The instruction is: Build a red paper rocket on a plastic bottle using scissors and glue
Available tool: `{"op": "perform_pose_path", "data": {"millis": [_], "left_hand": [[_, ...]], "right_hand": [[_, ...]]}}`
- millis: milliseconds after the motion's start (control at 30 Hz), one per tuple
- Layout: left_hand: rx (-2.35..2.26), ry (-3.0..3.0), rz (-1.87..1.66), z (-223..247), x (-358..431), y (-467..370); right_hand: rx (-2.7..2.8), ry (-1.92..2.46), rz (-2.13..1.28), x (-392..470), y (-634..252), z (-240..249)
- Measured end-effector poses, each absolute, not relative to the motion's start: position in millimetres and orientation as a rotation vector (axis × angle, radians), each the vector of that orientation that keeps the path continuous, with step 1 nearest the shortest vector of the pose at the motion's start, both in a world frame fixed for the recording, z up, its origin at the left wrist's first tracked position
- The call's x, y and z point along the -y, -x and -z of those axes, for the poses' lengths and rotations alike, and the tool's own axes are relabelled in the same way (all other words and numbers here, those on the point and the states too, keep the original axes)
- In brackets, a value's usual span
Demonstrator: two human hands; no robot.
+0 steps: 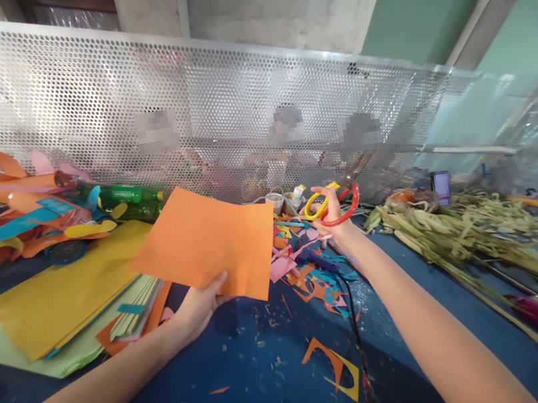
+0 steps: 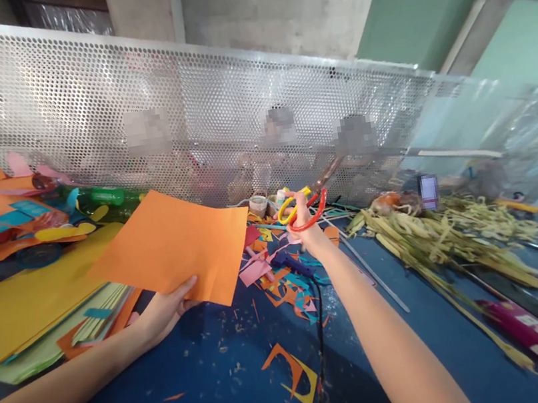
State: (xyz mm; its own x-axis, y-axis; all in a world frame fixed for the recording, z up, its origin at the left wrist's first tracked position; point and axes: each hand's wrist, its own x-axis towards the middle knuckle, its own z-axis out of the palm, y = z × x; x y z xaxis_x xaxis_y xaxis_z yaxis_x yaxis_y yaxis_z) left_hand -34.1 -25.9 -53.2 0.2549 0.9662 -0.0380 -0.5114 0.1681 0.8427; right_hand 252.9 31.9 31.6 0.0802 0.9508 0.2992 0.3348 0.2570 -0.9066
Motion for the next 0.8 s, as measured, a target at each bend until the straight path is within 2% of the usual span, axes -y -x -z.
{"op": "perform_pose_path", "data": {"millis": [167,433,667,767,800], "left_hand": [[-0.701,-0.814,-1.188,56,25,35],[-0.698,-0.822,-1.181,57,24,34],[-0.790,-0.771,-1.282,61,22,34],[-0.838,-0.751,-1.413,55,15,37],[-0.835,-0.767,-1.475,52,12,38]], "right_hand": [[1.497,1.268,-0.562,-36,-259,-25],[1.540,1.216,-0.500,-54,-256,-21],[1.654,1.255,-0.457,-18,-224,-13],[1.712,1.270,-0.502,1,-206,-1],[1.769,1.256,-0.631,6,-200,4]]}}
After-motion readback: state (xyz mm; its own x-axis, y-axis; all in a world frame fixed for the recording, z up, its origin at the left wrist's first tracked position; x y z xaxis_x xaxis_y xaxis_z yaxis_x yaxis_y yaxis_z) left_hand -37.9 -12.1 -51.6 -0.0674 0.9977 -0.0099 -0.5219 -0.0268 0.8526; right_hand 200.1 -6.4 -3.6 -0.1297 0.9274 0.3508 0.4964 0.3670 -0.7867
